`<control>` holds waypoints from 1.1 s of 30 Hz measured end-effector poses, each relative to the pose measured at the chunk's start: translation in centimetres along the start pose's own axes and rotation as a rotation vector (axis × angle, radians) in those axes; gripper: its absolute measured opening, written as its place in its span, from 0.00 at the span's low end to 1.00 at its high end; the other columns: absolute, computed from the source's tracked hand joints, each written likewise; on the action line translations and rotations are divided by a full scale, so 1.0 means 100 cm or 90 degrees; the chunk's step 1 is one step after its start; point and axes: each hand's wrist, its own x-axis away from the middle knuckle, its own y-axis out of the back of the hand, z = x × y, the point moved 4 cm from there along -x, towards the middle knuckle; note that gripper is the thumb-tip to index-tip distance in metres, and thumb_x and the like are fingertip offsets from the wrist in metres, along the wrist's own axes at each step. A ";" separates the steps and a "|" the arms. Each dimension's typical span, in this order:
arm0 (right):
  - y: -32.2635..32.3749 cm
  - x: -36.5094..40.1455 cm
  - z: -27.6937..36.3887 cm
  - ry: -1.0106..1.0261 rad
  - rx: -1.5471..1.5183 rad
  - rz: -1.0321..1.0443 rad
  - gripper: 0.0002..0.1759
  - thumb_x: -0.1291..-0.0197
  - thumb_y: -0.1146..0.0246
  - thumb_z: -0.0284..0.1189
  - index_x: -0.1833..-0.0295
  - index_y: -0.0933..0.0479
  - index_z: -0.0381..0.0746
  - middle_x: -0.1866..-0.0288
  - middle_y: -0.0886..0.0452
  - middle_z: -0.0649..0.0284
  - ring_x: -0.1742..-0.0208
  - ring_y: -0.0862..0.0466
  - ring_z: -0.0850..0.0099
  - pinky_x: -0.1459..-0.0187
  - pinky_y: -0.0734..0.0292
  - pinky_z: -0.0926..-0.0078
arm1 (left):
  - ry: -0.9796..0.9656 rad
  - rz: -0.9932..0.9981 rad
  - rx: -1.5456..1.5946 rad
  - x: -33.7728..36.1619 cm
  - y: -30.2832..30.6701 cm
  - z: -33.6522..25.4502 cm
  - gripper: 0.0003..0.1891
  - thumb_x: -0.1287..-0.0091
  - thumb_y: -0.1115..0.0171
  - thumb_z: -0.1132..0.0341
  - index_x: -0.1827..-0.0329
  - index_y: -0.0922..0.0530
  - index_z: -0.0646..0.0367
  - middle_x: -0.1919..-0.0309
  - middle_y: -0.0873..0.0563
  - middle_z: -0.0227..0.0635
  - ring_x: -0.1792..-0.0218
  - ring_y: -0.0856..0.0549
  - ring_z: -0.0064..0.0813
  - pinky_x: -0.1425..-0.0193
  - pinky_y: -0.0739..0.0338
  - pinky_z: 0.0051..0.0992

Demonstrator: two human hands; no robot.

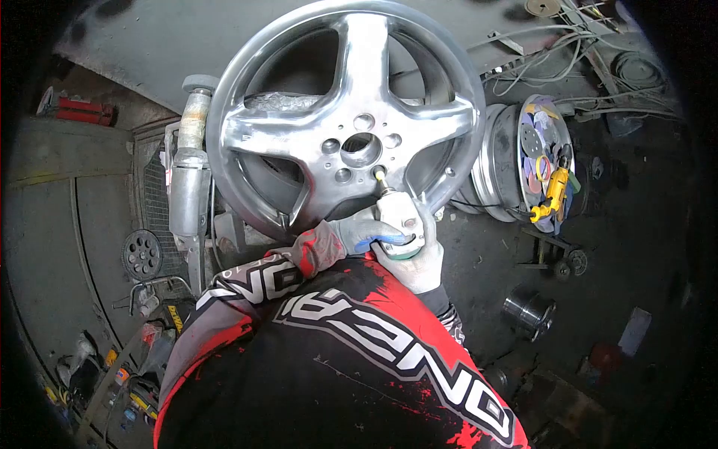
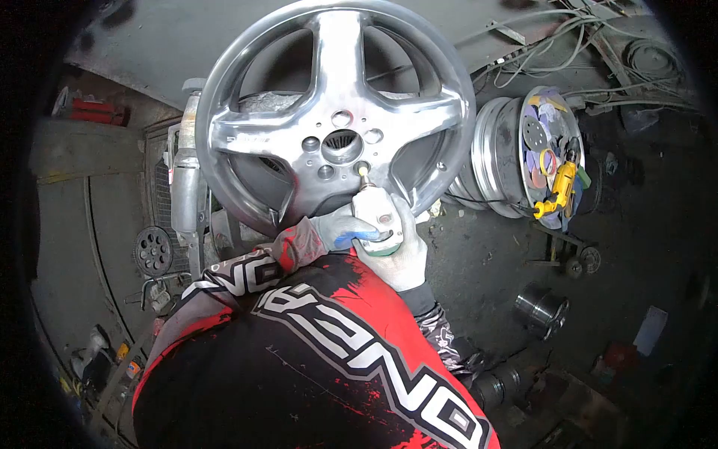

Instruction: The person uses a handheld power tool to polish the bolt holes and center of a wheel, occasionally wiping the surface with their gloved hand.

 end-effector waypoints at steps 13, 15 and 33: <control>0.008 0.001 0.012 0.020 -0.035 -0.048 0.53 0.60 0.19 0.36 0.27 0.38 0.44 0.48 0.15 0.47 0.49 0.12 0.50 0.50 0.14 0.57 | 0.069 0.016 0.061 -0.005 -0.017 -0.021 0.27 0.34 0.40 0.76 0.30 0.31 0.62 0.37 0.21 0.38 0.36 0.22 0.29 0.30 0.28 0.31; 0.009 -0.001 0.015 0.027 -0.038 -0.035 0.53 0.60 0.19 0.36 0.27 0.38 0.44 0.47 0.15 0.47 0.49 0.12 0.50 0.50 0.14 0.57 | 0.065 0.011 0.086 -0.002 -0.013 -0.015 0.27 0.34 0.40 0.76 0.30 0.31 0.61 0.37 0.21 0.39 0.36 0.21 0.30 0.30 0.28 0.31; 0.003 -0.003 0.012 0.037 -0.013 -0.010 0.53 0.60 0.19 0.38 0.27 0.39 0.46 0.51 0.14 0.46 0.49 0.12 0.50 0.49 0.14 0.57 | 0.046 -0.039 0.168 0.000 -0.008 -0.006 0.25 0.34 0.41 0.76 0.31 0.30 0.60 0.41 0.18 0.38 0.39 0.18 0.30 0.33 0.24 0.30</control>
